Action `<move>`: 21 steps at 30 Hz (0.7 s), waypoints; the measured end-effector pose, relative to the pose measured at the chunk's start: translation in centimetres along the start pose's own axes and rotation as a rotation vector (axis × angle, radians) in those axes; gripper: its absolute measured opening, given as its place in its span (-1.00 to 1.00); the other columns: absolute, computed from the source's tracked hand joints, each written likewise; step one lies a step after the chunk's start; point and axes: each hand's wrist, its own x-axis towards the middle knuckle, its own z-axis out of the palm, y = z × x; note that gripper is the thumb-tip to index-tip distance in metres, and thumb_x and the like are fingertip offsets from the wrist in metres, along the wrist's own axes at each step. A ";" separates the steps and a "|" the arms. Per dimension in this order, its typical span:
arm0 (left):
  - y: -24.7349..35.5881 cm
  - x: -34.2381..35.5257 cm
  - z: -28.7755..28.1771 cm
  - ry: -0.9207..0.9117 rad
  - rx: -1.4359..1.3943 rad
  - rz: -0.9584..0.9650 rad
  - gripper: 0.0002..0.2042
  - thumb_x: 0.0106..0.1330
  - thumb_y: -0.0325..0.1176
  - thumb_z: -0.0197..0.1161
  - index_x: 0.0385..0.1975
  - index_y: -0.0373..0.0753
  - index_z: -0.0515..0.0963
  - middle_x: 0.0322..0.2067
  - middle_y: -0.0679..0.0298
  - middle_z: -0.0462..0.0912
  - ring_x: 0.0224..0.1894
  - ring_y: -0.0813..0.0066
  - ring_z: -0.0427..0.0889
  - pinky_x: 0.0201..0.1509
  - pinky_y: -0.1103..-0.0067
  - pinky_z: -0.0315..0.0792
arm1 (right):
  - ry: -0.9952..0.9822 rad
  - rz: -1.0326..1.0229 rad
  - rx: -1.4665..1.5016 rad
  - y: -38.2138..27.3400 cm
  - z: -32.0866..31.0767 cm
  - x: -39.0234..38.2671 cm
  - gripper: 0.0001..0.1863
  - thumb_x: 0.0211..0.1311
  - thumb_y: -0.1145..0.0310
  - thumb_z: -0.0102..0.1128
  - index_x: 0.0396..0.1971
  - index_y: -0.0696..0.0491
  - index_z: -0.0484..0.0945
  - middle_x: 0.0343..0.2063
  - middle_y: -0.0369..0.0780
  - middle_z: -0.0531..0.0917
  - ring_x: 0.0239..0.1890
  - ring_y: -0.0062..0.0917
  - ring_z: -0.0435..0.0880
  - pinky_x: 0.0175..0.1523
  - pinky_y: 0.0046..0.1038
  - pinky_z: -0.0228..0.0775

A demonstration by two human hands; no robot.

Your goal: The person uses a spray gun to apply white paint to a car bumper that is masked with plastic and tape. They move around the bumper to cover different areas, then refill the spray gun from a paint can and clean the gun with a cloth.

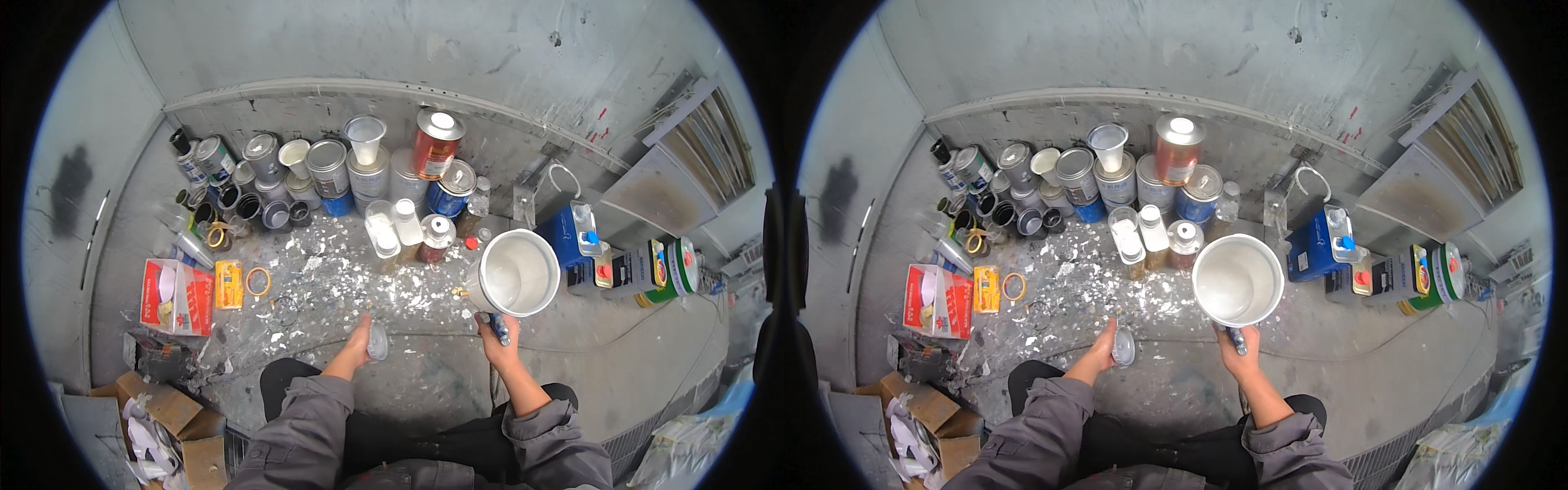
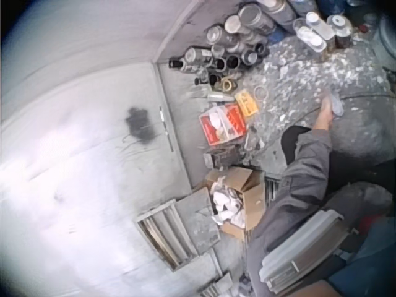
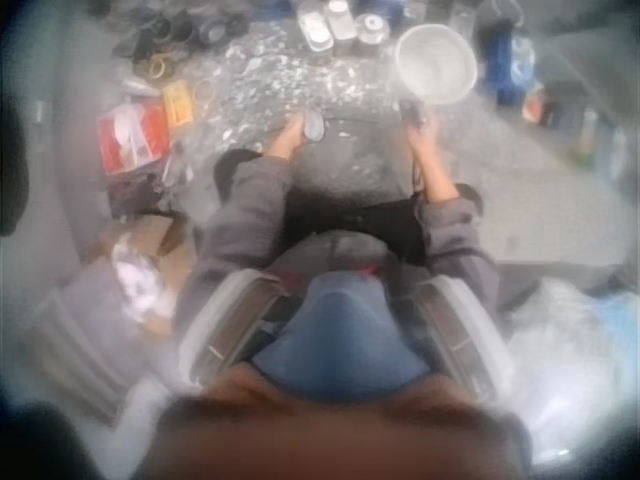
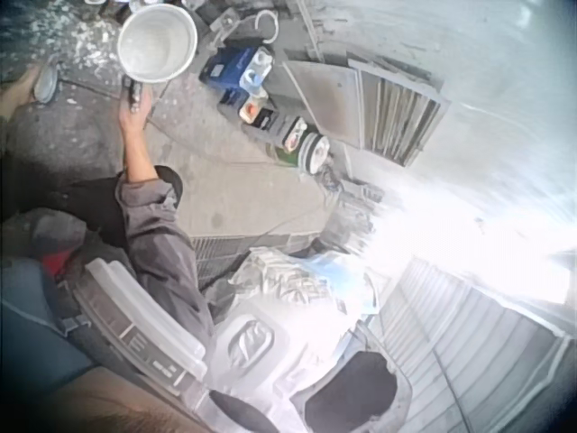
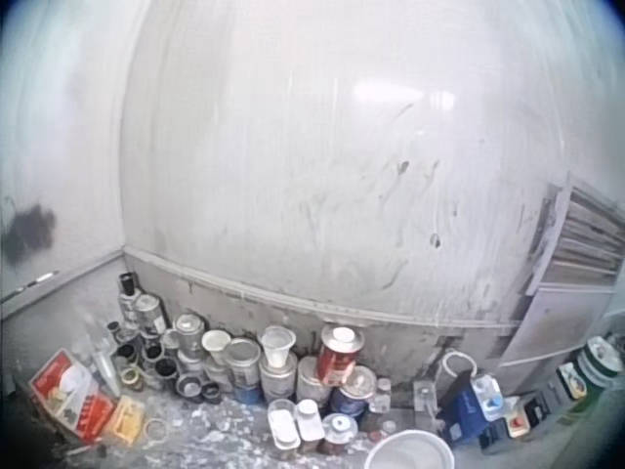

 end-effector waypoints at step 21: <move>7.9 -23.4 0.0 -0.186 -0.479 0.568 -0.28 0.56 0.37 -0.11 0.29 -0.18 0.53 0.07 0.21 0.65 0.11 0.43 0.59 0.30 0.46 0.42 | -0.398 -0.368 -0.101 -11.7 11.3 7.7 -0.54 0.21 0.57 0.35 0.15 0.15 0.58 -0.06 -0.08 0.75 0.00 -0.31 0.74 0.13 -0.27 0.52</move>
